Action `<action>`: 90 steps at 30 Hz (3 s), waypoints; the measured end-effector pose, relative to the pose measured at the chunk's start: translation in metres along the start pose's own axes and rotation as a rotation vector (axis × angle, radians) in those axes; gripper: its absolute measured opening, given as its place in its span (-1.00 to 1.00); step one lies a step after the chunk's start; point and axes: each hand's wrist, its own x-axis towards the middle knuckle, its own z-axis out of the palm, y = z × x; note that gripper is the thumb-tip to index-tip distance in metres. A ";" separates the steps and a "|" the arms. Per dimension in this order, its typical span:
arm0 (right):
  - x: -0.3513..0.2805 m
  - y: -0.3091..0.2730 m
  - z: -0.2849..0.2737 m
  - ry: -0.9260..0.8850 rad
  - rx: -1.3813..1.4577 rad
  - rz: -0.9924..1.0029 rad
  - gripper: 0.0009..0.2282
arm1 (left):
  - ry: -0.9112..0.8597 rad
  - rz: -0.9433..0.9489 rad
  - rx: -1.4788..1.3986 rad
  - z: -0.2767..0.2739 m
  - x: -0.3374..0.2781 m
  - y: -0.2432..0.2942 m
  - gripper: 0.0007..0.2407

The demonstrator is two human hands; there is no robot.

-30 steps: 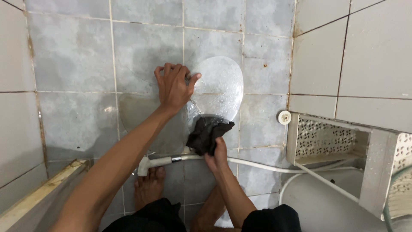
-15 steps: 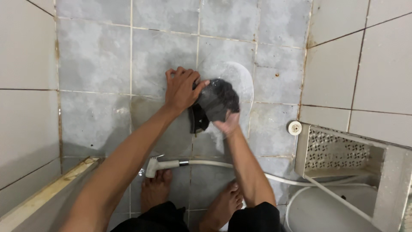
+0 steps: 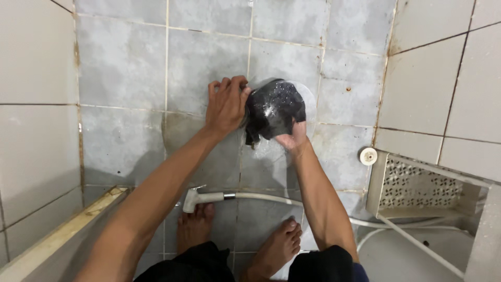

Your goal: The person rinses a fan cage with a handheld shower head and wipes it with a cloth. They then rinse and wipe the fan blades and the central hub on the tiled floor.

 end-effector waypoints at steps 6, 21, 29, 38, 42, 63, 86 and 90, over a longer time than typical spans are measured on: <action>-0.041 0.022 -0.024 0.372 -0.034 0.148 -0.39 | 0.042 0.003 0.024 -0.002 0.009 -0.003 -0.88; -0.141 -0.022 0.026 0.475 -0.364 -0.915 -0.59 | -0.397 0.026 0.231 -0.012 0.003 -0.010 -0.38; -0.114 0.018 0.055 0.683 -1.815 -1.005 -0.75 | -0.164 0.077 0.445 -0.019 -0.025 0.004 -0.42; -0.058 0.070 0.054 0.315 -2.420 -0.865 -0.81 | -0.324 -0.258 0.267 -0.010 -0.026 0.007 -0.59; -0.087 0.082 0.043 0.131 -2.390 -0.835 -0.76 | -0.307 -0.212 0.278 -0.009 -0.030 0.003 -0.61; -0.023 0.029 0.054 0.544 -2.391 -0.917 -0.70 | -0.163 -0.149 0.138 -0.016 -0.025 -0.011 -0.65; -0.034 0.046 0.030 0.391 -2.421 -0.841 -0.61 | -0.140 -0.228 0.150 -0.010 -0.029 -0.014 -0.61; -0.010 0.000 0.030 0.575 -2.364 -0.893 -0.63 | -0.103 -0.411 0.120 -0.012 -0.032 -0.016 -0.61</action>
